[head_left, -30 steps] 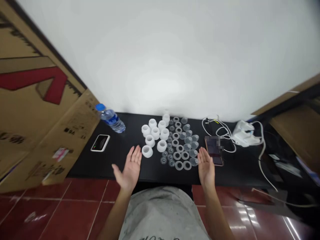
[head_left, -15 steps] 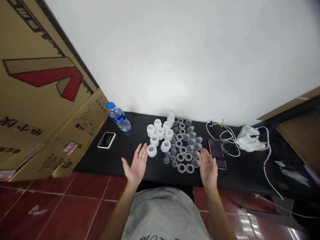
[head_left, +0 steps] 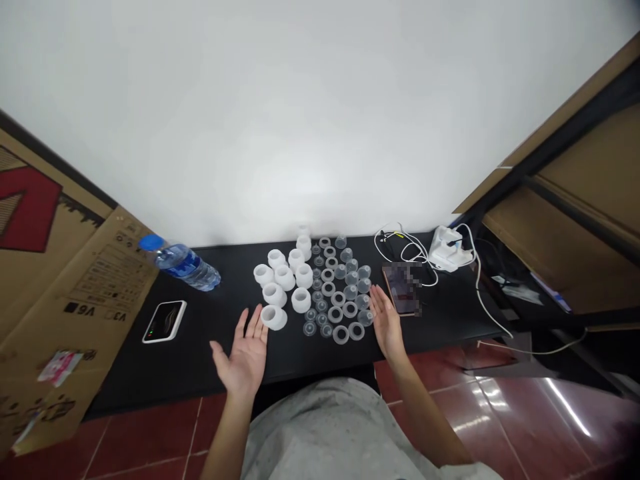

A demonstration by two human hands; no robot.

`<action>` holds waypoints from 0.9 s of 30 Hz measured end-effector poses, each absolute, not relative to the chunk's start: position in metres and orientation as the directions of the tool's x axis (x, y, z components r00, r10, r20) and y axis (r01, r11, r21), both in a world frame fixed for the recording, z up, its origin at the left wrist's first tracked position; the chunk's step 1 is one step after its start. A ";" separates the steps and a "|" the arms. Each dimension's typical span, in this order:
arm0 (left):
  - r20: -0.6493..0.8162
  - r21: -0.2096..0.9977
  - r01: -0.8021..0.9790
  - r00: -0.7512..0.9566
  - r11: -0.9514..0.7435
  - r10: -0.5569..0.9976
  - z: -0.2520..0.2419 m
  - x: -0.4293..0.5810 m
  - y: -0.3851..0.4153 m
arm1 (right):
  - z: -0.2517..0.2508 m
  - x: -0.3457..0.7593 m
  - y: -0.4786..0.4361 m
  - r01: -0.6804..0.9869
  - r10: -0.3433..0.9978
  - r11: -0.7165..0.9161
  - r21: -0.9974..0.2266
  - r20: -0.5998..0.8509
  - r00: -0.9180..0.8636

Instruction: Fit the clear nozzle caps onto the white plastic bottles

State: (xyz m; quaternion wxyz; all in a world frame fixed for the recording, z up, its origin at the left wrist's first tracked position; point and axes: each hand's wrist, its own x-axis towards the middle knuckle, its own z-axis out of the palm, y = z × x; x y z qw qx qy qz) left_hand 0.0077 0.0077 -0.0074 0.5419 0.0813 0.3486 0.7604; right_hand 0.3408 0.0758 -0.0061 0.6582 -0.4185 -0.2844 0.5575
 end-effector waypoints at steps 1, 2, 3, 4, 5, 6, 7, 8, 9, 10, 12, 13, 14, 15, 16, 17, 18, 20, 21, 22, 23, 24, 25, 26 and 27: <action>-0.252 0.620 -0.765 -0.401 -0.171 0.881 -0.007 0.008 0.008 | -0.006 0.340 0.075 -0.490 0.972 0.031 -0.871 -0.089 0.218; -0.250 0.622 -0.764 -0.402 -0.172 0.881 -0.007 0.008 0.008 | -0.005 0.339 0.075 -0.484 0.972 0.032 -0.874 -0.086 0.219; -0.250 0.624 -0.762 -0.403 -0.172 0.880 -0.006 0.008 0.008 | -0.005 0.339 0.075 -0.476 0.972 0.033 -0.879 -0.083 0.219; -0.251 0.626 -0.761 -0.406 -0.172 0.879 -0.006 0.009 0.008 | -0.005 0.338 0.075 -0.467 0.972 0.034 -0.884 -0.079 0.220; -0.256 0.628 -0.759 -0.409 -0.170 0.876 -0.005 0.009 0.009 | -0.005 0.337 0.074 -0.455 0.973 0.035 -0.890 -0.074 0.220; -0.263 0.631 -0.757 -0.413 -0.169 0.872 -0.005 0.009 0.009 | -0.005 0.337 0.074 -0.440 0.973 0.037 -0.897 -0.068 0.220; -0.271 0.634 -0.755 -0.419 -0.167 0.867 -0.004 0.009 0.009 | -0.006 0.337 0.074 -0.423 0.974 0.037 -0.905 -0.061 0.218; -0.279 0.636 -0.753 -0.425 -0.165 0.861 -0.003 0.009 0.010 | -0.007 0.337 0.074 -0.403 0.975 0.038 -0.914 -0.054 0.215; -0.287 0.638 -0.752 -0.429 -0.163 0.857 -0.002 0.010 0.010 | -0.009 0.337 0.074 -0.382 0.976 0.040 -0.923 -0.045 0.212; -0.292 0.639 -0.752 -0.432 -0.162 0.853 -0.002 0.010 0.010 | -0.010 0.337 0.074 -0.360 0.977 0.041 -0.932 -0.037 0.209; -0.300 0.639 -0.752 -0.436 -0.161 0.848 0.000 0.010 0.011 | -0.013 0.338 0.074 -0.323 0.978 0.045 -0.945 -0.024 0.205; -0.301 0.640 -0.752 -0.437 -0.160 0.847 0.001 0.010 0.011 | -0.015 0.338 0.074 -0.307 0.979 0.047 -0.950 -0.017 0.204; -0.301 0.641 -0.750 -0.438 -0.160 0.847 0.001 0.010 0.011 | -0.016 0.339 0.074 -0.289 0.980 0.050 -0.956 -0.009 0.201; -0.299 0.644 -0.748 -0.439 -0.160 0.847 0.001 0.011 0.011 | -0.017 0.340 0.074 -0.264 0.980 0.053 -0.963 0.000 0.198; -0.297 0.648 -0.745 -0.439 -0.159 0.848 0.001 0.011 0.011 | -0.018 0.340 0.074 -0.232 0.981 0.057 -0.971 0.011 0.195; -0.294 0.652 -0.741 -0.439 -0.158 0.849 0.001 0.011 0.011 | -0.019 0.341 0.074 -0.196 0.981 0.063 -0.979 0.024 0.193; -0.289 0.658 -0.736 -0.440 -0.157 0.850 0.000 0.011 0.011 | -0.019 0.341 0.073 -0.158 0.981 0.069 -0.985 0.038 0.189; -0.266 0.678 -0.717 -0.448 -0.164 0.854 -0.003 0.012 0.011 | -0.019 0.339 0.073 -0.096 0.983 0.087 -0.992 0.070 0.170; -0.247 0.692 -0.701 -0.453 -0.172 0.857 -0.005 0.013 0.011 | -0.018 0.338 0.072 -0.072 0.984 0.100 -0.992 0.088 0.156; -0.223 0.708 -0.683 -0.459 -0.181 0.860 -0.007 0.014 0.011 | -0.018 0.337 0.072 -0.051 0.984 0.117 -0.992 0.109 0.142; -0.198 0.726 -0.661 -0.466 -0.191 0.862 -0.009 0.015 0.011 | -0.018 0.336 0.071 -0.028 0.983 0.134 -0.991 0.130 0.129; -0.175 0.745 -0.637 -0.473 -0.199 0.863 -0.011 0.016 0.011 | -0.018 0.336 0.069 0.001 0.982 0.151 -0.989 0.150 0.118; -0.155 0.764 -0.613 -0.481 -0.204 0.863 -0.013 0.018 0.010 | -0.017 0.336 0.068 0.040 0.979 0.168 -0.985 0.171 0.111; -0.140 0.782 -0.588 -0.489 -0.207 0.861 -0.015 0.019 0.010 | -0.016 0.337 0.066 0.099 0.975 0.187 -0.977 0.196 0.099; -0.127 0.800 -0.563 -0.498 -0.208 0.858 -0.016 0.020 0.009 | -0.014 0.338 0.063 0.174 0.971 0.209 -0.962 0.226 0.084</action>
